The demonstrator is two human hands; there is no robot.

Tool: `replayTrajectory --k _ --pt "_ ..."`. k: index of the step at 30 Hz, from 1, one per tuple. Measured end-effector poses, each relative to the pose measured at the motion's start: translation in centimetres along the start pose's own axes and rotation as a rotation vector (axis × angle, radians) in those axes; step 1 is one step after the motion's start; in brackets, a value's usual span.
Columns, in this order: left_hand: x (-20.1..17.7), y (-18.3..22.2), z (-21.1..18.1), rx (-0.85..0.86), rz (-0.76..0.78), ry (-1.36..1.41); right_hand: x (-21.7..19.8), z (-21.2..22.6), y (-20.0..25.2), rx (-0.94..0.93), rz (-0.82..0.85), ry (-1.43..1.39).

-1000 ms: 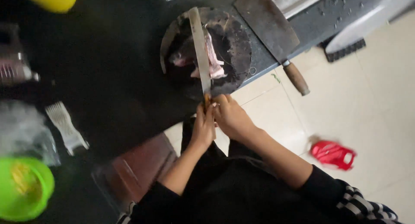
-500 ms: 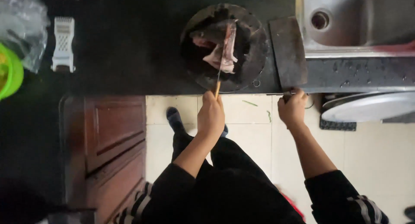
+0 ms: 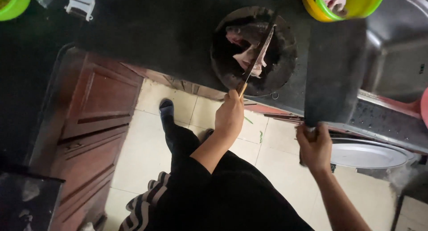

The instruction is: Preparing and cutting fish on a wooden cutting board using a cleaver and a knife.

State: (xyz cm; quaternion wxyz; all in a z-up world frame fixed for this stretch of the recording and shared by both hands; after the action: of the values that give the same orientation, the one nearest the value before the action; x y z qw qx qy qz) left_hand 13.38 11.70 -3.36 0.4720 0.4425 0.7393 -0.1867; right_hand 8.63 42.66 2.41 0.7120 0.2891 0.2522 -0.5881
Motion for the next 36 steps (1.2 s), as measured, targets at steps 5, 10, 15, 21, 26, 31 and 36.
replayTrajectory --k 5,10,15,21,26,31,36 --pt "1.4 0.0 0.1 -0.024 -0.054 -0.015 0.9 4.2 -4.8 -0.179 0.068 0.305" --pt "1.5 0.0 0.4 -0.029 -0.041 -0.041 0.5 6.4 -7.5 -0.488 -0.066 0.493" --pt "1.3 0.0 0.3 -0.008 -0.057 -0.059 2.9 3.5 -11.2 -0.668 0.088 0.82" --pt "1.6 -0.7 0.7 -0.038 -0.017 -0.014 0.0 10.3 -11.6 -0.676 0.003 0.378" --pt "1.3 -0.6 0.2 -0.059 0.086 0.0 3.2 7.1 -12.9 -0.664 0.209 0.765" --pt "1.9 -1.3 0.4 -0.075 0.147 0.084 3.5 6.5 -14.0 -0.672 0.004 0.652" --pt "0.8 -1.9 -0.4 -0.102 0.216 0.162 2.7 7.6 -16.1 -0.582 0.065 0.749"
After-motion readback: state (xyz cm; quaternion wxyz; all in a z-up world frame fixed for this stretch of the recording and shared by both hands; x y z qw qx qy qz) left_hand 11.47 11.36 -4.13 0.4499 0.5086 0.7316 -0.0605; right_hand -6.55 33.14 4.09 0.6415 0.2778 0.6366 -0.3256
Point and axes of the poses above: each hand's wrist, its own y-axis away from the middle knuckle, its own x-axis out of the palm, z = x × y, the point moved 9 cm from there along -y, towards the middle knuckle, and after that the axes turned 5 degrees about -x, right-handed, at the moved point
